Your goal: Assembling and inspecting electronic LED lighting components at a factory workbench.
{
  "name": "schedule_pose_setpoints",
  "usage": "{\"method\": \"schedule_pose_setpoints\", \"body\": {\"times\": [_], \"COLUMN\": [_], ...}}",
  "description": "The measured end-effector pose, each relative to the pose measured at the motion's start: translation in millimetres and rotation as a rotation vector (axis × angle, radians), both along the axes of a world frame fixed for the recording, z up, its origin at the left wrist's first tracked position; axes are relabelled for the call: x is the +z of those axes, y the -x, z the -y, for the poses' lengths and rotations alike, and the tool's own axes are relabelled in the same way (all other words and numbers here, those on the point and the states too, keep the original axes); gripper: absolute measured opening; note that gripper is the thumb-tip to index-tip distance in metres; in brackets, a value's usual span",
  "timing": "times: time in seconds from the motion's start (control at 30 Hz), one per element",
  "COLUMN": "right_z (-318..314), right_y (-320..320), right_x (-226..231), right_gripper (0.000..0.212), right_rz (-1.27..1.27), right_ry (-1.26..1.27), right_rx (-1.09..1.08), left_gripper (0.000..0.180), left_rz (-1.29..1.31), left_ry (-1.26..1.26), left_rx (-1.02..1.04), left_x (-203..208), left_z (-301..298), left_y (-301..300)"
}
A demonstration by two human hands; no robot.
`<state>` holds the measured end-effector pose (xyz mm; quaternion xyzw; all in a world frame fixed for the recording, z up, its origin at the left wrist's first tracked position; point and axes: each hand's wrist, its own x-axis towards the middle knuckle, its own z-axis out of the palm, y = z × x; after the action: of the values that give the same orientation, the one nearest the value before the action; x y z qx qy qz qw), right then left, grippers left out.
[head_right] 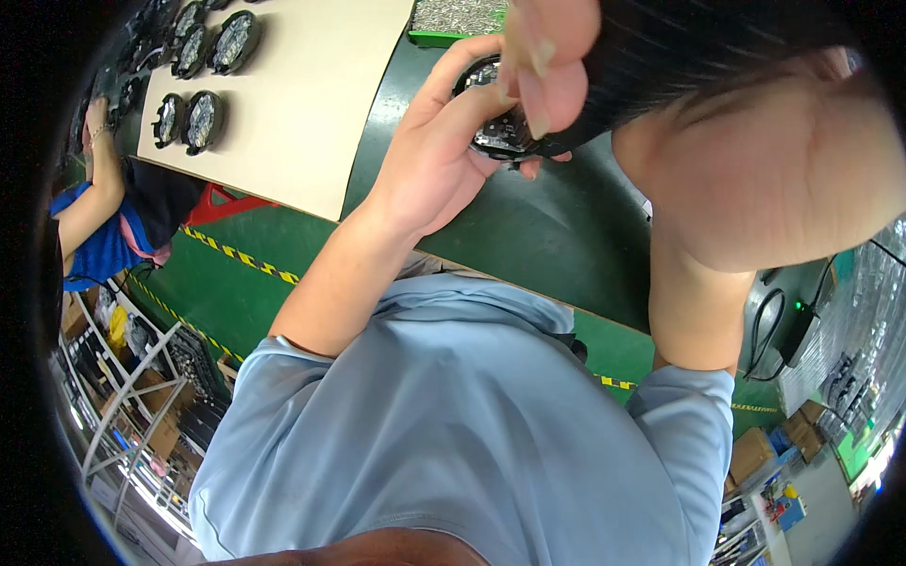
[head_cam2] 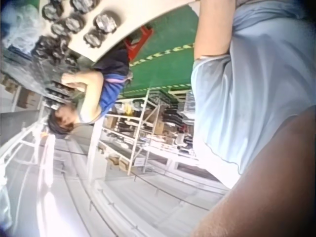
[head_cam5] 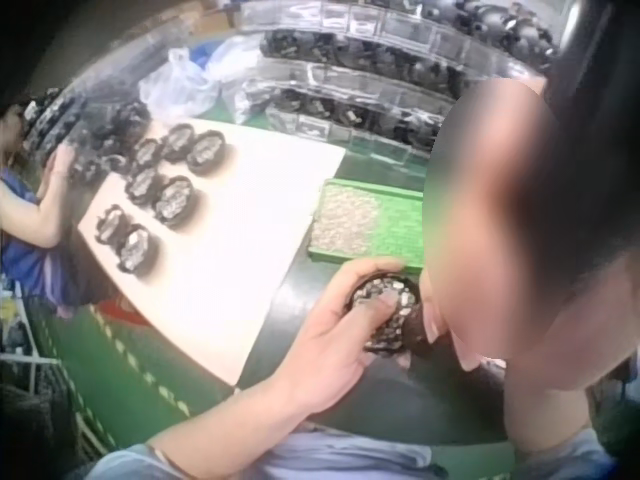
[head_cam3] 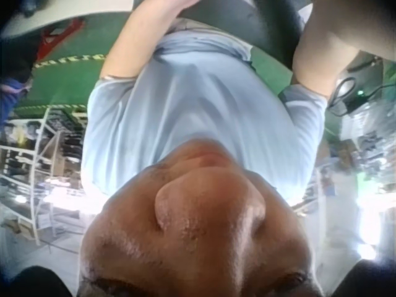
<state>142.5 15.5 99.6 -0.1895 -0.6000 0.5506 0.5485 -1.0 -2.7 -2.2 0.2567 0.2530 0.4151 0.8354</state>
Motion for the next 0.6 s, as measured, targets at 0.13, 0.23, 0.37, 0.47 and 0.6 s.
{"method": "schedule_pose_setpoints", "body": {"times": [0.13,0.23,0.37,0.47,0.6], "right_z": [-0.3,-2.0,1.8,-0.1,2.1], "right_y": [1.2,-12.3,-14.3,-15.5,-9.6], "right_x": [-1.8,-4.9,-4.0,-4.4,3.3], "right_gripper": [0.082,0.081,0.081,0.08,0.082], "right_rz": [0.029,0.05,0.073,0.091,0.082], "right_ry": [-0.001,-0.006,-0.016,-0.022,-0.004], "right_rx": [0.081,0.142,0.205,0.232,-0.103], "left_gripper": [0.029,0.029,0.03,0.028,0.033], "left_rz": [0.045,0.058,0.02,0.036,-0.058], "left_ry": [0.015,0.021,-0.026,-0.03,-0.098], "left_rx": [0.002,-0.008,-0.039,-0.012,-0.062], "left_x": [-1.7,-2.4,-5.3,-8.4,-3.2], "left_z": [-2.3,-1.9,-2.0,-2.2,-1.4], "left_y": [-0.8,2.0,1.3,1.0,2.8]}}
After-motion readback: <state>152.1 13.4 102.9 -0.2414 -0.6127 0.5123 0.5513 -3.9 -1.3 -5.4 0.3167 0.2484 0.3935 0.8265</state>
